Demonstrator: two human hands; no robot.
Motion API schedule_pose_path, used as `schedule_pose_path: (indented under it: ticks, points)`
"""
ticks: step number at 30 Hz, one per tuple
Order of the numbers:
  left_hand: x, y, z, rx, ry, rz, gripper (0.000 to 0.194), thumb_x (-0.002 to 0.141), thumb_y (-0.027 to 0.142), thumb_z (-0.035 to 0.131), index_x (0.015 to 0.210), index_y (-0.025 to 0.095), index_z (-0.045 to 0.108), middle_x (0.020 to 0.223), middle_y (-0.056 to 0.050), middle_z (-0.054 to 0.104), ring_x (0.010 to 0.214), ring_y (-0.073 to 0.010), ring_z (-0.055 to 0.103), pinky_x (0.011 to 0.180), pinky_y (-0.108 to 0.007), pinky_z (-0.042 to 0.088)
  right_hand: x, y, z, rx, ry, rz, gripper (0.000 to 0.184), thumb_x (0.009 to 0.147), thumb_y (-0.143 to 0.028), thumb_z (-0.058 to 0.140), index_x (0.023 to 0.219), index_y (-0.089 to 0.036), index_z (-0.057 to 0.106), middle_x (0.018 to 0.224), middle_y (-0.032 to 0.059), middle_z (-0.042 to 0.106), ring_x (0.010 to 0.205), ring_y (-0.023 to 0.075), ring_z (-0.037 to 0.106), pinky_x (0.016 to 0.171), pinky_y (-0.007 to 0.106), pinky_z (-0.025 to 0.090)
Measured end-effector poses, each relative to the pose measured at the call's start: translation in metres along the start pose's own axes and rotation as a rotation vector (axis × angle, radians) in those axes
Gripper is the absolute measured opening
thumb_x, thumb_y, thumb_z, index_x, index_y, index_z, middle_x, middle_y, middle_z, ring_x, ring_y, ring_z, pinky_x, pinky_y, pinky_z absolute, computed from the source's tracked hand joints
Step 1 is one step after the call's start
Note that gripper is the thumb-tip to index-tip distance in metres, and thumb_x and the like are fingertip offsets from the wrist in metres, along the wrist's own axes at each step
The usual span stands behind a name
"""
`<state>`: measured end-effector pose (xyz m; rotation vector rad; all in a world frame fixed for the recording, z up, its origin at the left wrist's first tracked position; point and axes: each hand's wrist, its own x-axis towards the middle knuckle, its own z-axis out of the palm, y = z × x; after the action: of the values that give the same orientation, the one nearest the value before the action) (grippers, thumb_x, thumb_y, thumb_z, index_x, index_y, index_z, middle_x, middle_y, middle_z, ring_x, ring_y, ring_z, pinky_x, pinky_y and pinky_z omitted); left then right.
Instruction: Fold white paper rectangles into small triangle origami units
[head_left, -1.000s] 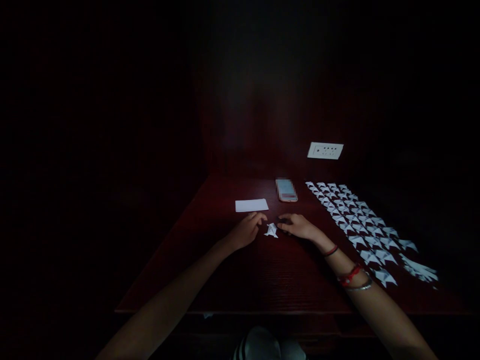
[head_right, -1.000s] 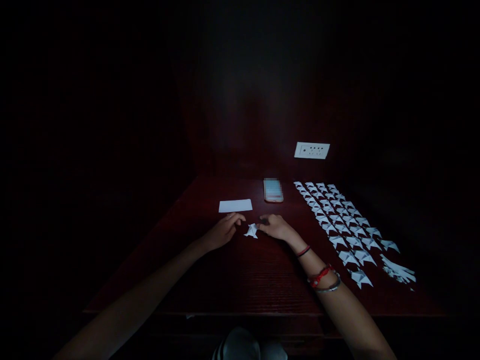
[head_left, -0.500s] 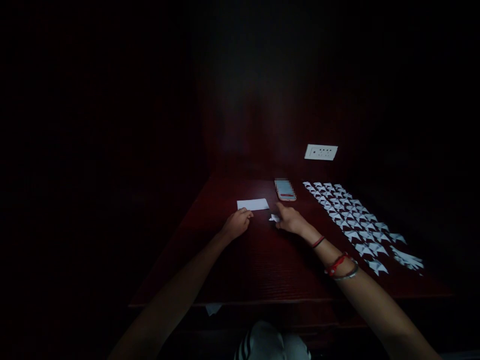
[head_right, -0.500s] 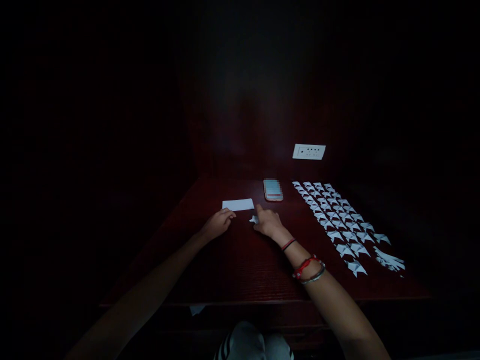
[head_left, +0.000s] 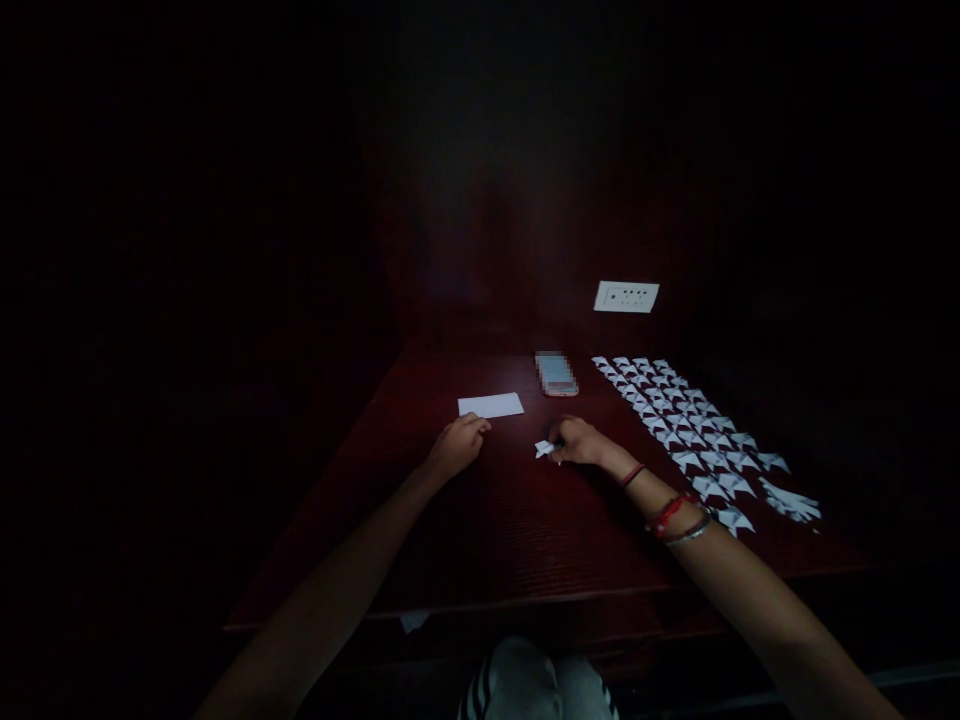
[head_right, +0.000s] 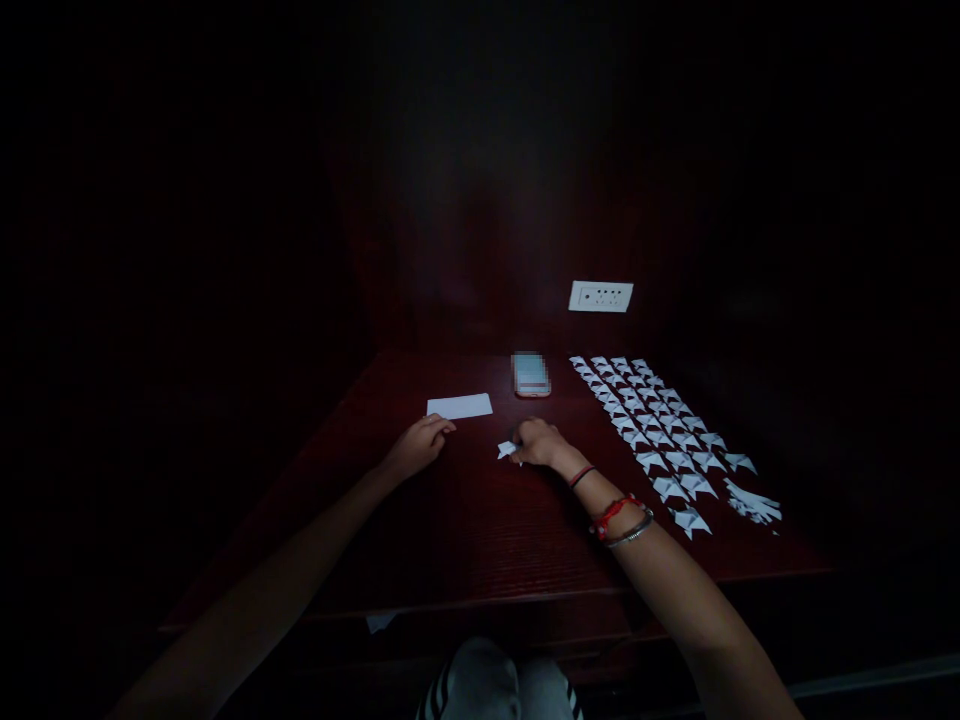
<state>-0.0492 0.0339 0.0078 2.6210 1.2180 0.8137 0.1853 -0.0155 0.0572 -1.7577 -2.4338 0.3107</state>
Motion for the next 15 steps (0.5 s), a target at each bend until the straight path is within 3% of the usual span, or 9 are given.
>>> schedule_pose_path:
  ticks: [4,9,15]
  points:
    - [0.001,-0.001,0.002,0.001,0.018,0.017,0.028,0.071,0.006,0.035,0.089,0.018,0.053,0.089,-0.002,0.052,0.085,-0.0144,0.049,0.08,-0.029,0.038,-0.001,0.006,-0.003,-0.006,0.046,-0.006,0.028,0.059,-0.032,0.06,0.083,-0.019,0.06,0.091,0.0049,0.055,0.085,0.0172,0.05,0.071,0.024,0.037]
    - [0.004,0.0,0.006,-0.003,0.028,0.049,0.03,0.071,0.005,0.034,0.09,0.018,0.052,0.09,-0.001,0.051,0.085,-0.0136,0.048,0.081,-0.028,0.038,-0.002,0.014,0.0,-0.024,0.018,-0.025,0.043,0.053,-0.042,0.063,0.088,-0.018,0.059,0.093,0.0065,0.052,0.086,0.0197,0.048,0.072,0.029,0.036]
    - [0.003,0.007,0.006,-0.009,0.038,0.082,0.031,0.07,0.004,0.034,0.092,0.018,0.051,0.092,-0.002,0.051,0.086,-0.0139,0.048,0.082,-0.029,0.037,-0.005,0.016,0.008,-0.005,0.037,-0.03,0.027,0.056,-0.031,0.063,0.079,-0.017,0.06,0.087,0.0046,0.052,0.083,0.0171,0.048,0.072,0.027,0.036]
